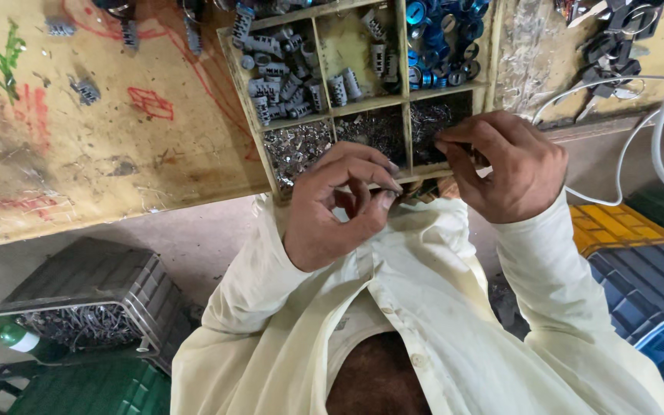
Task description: The person assembles small keychains by hand, picking a metal ring, a blue plastic cap, and a small metal piece from a compartmentalized tray. They thread the components together and place the finished keychain on the table. The process repeats with multiple units.
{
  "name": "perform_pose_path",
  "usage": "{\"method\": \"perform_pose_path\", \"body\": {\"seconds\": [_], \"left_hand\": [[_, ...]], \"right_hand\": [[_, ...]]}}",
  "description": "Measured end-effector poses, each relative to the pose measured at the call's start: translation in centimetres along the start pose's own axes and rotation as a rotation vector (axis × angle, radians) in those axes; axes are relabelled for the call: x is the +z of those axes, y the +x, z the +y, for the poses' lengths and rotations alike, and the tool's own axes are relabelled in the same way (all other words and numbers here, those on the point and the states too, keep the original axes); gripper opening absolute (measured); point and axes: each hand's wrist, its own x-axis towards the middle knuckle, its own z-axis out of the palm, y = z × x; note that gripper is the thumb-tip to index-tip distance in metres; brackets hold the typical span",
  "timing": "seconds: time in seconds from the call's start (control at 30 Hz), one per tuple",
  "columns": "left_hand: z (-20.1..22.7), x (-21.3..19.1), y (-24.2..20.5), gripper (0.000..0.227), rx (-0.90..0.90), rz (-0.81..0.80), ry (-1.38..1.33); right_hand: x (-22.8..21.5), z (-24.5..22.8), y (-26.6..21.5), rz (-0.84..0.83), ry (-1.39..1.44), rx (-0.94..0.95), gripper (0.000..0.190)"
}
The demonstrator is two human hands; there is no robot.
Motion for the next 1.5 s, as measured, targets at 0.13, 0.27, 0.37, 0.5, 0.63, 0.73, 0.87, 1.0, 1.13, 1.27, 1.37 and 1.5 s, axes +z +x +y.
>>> {"method": "perform_pose_path", "body": {"seconds": [0.13,0.27,0.37,0.5,0.63,0.73,0.87,1.0,1.13,1.27,1.37,1.5], "left_hand": [[-1.5,1.5,-0.1,0.008,0.035,-0.032,-0.2],[-2.7,3.0,0.1,0.016,-0.264,-0.061,-0.636],[-3.6,4.0,0.4,0.021,-0.438,-0.063,-0.929],[-4.2,4.1,0.3,0.019,-0.495,-0.054,-0.956],[-4.2,4.1,0.4,0.018,-0.497,-0.05,-1.015],[-3.7,4.2,0.5,0.019,-0.445,-0.05,-1.007],[-2.3,3.2,0.2,0.016,-0.222,0.015,-0.575],[-1.1,1.1,-0.1,0.012,-0.109,-0.003,-0.398],[-0.3,-1.6,-0.9,0.018,0.002,-0.012,-0.004],[-0.4,-3.2,-1.9,0.017,-0.106,0.043,-0.045],[-1.0,-4.0,-2.4,0.019,-0.128,0.016,-0.231],[-1.9,-4.6,-3.4,0.022,-0.016,0.083,-0.121]], "right_hand": [[0.7,-0.1,-0.8,0.078,0.294,0.055,0.013],[2.3,-1.8,-2.4,0.223,0.78,0.083,0.02],[3.2,-2.3,-3.0,0.271,0.514,-0.063,0.026],[3.7,-2.3,-3.0,0.317,0.457,-0.065,0.029],[3.6,-2.6,-2.8,0.324,0.473,-0.034,0.028],[3.5,-3.1,-2.8,0.323,0.477,0.02,0.028],[3.0,-3.4,-2.6,0.301,0.326,-0.104,0.031],[1.9,-3.7,-1.0,0.214,0.24,-0.272,0.03],[0.4,-3.8,1.3,0.07,0.169,-0.577,0.036],[1.2,-4.4,3.2,-0.004,0.226,-0.567,0.034],[1.7,-5.2,3.6,-0.036,0.196,-0.588,0.031],[1.8,-6.5,4.3,0.033,0.063,-0.724,0.03]]}}
